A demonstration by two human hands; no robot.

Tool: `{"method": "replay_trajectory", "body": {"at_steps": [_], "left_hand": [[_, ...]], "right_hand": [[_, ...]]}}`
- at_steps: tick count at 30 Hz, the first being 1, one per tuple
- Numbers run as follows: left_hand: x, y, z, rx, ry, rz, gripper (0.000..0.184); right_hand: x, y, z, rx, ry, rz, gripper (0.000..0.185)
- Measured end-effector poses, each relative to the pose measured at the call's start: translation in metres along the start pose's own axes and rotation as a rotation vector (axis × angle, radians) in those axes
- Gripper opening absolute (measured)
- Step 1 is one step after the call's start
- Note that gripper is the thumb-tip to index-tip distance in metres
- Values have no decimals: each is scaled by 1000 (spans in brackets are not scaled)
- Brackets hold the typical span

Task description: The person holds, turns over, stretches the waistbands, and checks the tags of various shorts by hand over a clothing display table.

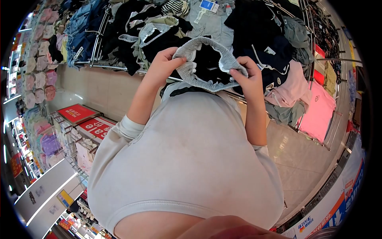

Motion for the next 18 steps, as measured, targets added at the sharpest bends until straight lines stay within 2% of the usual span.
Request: {"method": "replay_trajectory", "body": {"at_steps": [1, 3, 7, 9, 11, 12, 14, 15, 17, 18], "left_hand": [[4, 3, -3, -3, -5, -11, 23], [9, 4, -5, -5, -7, -23, 23], [17, 6, 1, -24, 81, -31, 24], [22, 7, -1, -25, 117, -31, 22], [28, 11, -5, -101, 379, 55, 20], [27, 11, -2, -101, 379, 56, 20], [20, 9, 3, -218, 424, 312, 18], [17, 8, 4, -218, 424, 312, 18], [12, 4, 4, -147, 359, 141, 22], [9, 3, 5, -146, 359, 141, 22]], "right_hand": [[-3, 1, 1, -1, 0, 0, 19], [-7, 4, 5, 68, -176, -292, 21], [2, 2, 13, 42, -309, -397, 25], [2, 2, 16, 27, -319, -378, 27], [1, 2, 16, 7, -337, -386, 25], [0, 1, 15, 7, -337, -386, 25], [0, -1, 13, 26, -350, -437, 24], [-2, 0, 11, 26, -350, -437, 24], [-6, 2, 8, 54, -201, -363, 23], [-5, 2, 8, 53, -201, -363, 23]]}}
Point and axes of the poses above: each hand's wrist, its own y-axis towards the middle knuckle, its own z-axis out of the palm, x = y × z, the point moved 1 cm from there along y, towards the middle knuckle, and after that the axes turned 4 degrees about -y, right-handed, at the moved point
